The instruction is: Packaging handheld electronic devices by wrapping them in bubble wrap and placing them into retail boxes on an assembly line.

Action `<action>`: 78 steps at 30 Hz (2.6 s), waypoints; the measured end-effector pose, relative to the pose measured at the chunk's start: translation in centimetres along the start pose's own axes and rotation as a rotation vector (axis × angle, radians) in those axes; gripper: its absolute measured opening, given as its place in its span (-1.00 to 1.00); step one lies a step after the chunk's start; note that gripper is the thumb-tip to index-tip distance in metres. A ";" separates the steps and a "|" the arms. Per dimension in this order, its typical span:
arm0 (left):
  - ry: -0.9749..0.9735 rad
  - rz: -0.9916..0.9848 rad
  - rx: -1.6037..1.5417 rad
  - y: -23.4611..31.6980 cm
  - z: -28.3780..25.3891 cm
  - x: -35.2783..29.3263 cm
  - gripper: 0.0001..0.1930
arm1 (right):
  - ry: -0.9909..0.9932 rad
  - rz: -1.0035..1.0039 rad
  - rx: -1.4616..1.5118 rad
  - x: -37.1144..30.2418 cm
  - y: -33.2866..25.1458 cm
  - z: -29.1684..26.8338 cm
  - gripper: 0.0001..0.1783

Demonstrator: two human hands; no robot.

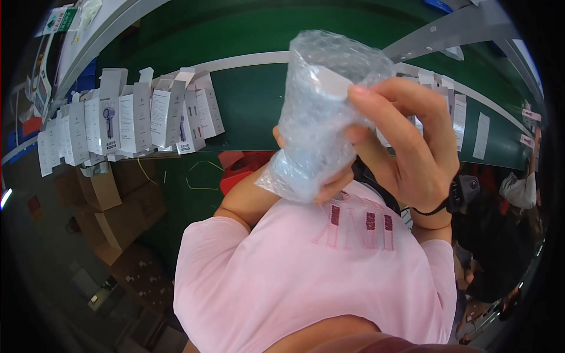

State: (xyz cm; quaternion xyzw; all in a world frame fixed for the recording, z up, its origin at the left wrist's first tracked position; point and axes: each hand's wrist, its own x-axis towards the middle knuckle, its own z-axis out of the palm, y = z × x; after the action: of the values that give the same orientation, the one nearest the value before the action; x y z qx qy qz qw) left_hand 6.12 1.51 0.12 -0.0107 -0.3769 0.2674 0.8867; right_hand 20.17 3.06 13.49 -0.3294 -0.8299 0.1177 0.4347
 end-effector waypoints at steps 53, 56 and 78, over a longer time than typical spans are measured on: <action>0.014 -0.109 -0.229 -1.5 -1.2 -0.2 -0.44 | 0.090 -0.063 -0.012 -1.9 2.6 -1.2 -0.60; -0.087 -0.127 -0.341 -1.9 -1.9 0.1 -0.47 | 0.039 -0.113 -0.294 -2.1 -0.7 -0.7 -0.59; 1.576 -0.114 0.791 -3.6 -10.2 -2.3 -0.19 | 0.595 1.221 1.618 -15.6 10.9 -5.9 -0.49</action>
State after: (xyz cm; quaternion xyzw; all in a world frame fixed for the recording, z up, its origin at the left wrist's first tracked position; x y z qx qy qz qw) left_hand 13.35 -0.78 -7.87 0.1344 0.4640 0.2485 0.8396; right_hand 36.09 0.62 1.66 -0.3186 -0.0576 0.7492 0.5778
